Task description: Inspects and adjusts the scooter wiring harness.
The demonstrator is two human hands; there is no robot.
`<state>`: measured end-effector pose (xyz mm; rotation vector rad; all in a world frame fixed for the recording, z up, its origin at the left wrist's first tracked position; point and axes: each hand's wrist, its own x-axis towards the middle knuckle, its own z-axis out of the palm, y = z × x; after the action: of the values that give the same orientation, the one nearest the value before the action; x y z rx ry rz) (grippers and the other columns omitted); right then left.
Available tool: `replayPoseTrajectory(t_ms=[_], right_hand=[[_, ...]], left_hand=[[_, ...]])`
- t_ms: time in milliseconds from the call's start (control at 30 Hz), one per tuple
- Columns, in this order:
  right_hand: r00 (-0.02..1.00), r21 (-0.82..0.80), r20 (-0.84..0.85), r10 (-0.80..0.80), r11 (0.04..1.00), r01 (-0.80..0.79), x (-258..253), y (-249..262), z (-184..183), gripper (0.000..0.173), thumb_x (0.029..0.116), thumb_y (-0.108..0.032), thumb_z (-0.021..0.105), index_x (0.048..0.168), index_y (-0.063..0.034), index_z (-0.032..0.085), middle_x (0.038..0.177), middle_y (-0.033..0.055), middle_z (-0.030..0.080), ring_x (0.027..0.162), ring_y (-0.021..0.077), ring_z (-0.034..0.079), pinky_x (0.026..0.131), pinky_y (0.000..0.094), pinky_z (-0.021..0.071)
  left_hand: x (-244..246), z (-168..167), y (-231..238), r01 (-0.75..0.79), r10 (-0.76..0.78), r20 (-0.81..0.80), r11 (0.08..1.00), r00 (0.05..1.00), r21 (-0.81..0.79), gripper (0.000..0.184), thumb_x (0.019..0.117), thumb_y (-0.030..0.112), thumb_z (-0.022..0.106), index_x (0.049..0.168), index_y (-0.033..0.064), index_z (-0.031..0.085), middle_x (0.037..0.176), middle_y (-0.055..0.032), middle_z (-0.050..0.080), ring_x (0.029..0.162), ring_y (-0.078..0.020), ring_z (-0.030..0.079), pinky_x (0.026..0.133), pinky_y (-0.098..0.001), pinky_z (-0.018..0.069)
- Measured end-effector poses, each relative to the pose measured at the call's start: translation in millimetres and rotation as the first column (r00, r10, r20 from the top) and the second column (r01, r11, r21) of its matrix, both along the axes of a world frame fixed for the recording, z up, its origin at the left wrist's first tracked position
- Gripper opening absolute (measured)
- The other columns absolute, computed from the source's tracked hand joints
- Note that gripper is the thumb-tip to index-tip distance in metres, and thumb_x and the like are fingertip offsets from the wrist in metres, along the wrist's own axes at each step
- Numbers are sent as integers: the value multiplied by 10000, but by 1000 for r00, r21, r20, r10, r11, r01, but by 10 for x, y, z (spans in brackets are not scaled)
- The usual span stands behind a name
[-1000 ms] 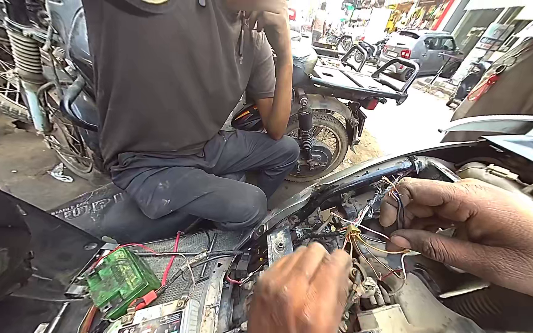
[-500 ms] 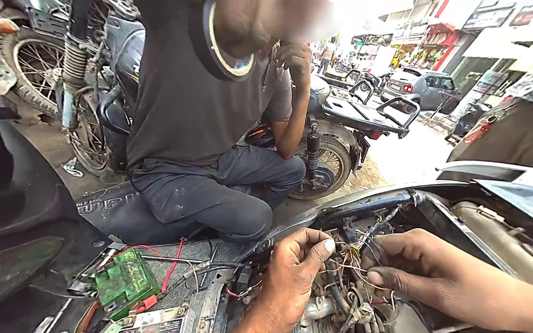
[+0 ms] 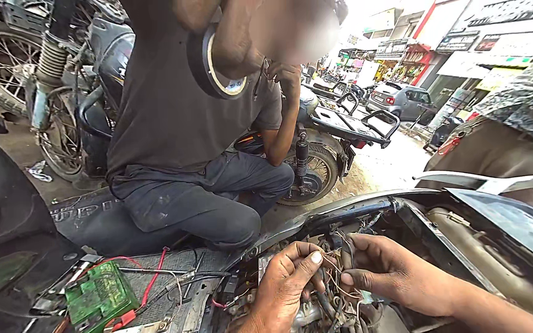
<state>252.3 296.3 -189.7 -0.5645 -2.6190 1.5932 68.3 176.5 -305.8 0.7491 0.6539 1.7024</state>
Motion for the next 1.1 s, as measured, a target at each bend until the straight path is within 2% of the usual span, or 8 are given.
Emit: replayPoseTrajectory(t_ms=[167,533,633,733,833,900,967,1100], right_hand=[[1000,27,-2,-30,999,30,-12,-18,-88,223,965,-218,747,1004,-59,597,855,79,680,725,168,661,654,316,568],[999,186,-37,27,982,-19,-12,38,-148,278,969,-280,735,790,-97,626,811,20,618,710,115,588,584,276,480],[998,206,44,-45,978,35,-17,24,-142,223,899,-286,801,937,-122,656,809,-5,659,720,114,635,622,290,538],[991,270,81,-103,960,78,-23,9,-192,466,869,-344,836,1249,-208,602,879,-33,672,736,108,657,653,287,585],[995,399,53,-80,915,53,-5,12,-290,327,941,-333,757,1247,-240,687,842,-73,684,679,59,632,616,278,569],[995,479,81,-58,878,12,22,8,-369,139,963,-305,714,1075,-234,757,876,-102,698,719,28,638,647,278,576],[992,535,125,-30,844,-42,42,-4,-424,94,969,-302,694,1001,-232,749,860,-110,682,726,20,629,652,287,568],[988,642,157,3,760,-104,100,-17,-469,82,971,-299,656,963,-238,710,840,-132,648,722,-2,608,634,262,545]], left_hand=[[46,-13,-23,26,-29,72,999,997,33,210,1071,108,520,1174,-56,600,1039,-260,702,697,-173,640,581,-252,492],[19,32,-32,15,-4,208,999,978,-53,140,1056,82,536,1111,-35,593,807,-114,571,681,-155,583,638,-277,545],[9,-12,-40,48,-37,230,998,972,-41,128,1072,93,495,1108,-6,567,779,-74,527,650,-128,549,606,-253,522],[10,-122,-90,93,-92,191,996,977,4,146,1084,108,455,1100,19,570,737,-22,480,614,-96,501,575,-232,480],[42,-182,-191,82,-73,-160,995,984,52,139,1088,133,456,1105,44,560,745,-1,491,637,-92,483,599,-251,438],[84,-160,-299,14,42,-537,995,843,100,195,1090,222,502,1124,53,594,803,-17,576,683,-110,548,616,-285,473],[120,-183,-395,-22,178,-833,980,524,196,258,1089,301,508,1124,93,657,918,-23,670,830,-133,641,755,-347,547],[258,-379,-450,-14,386,-919,922,76,386,178,1060,247,547,1073,153,697,923,-38,702,868,-212,648,795,-387,508]])
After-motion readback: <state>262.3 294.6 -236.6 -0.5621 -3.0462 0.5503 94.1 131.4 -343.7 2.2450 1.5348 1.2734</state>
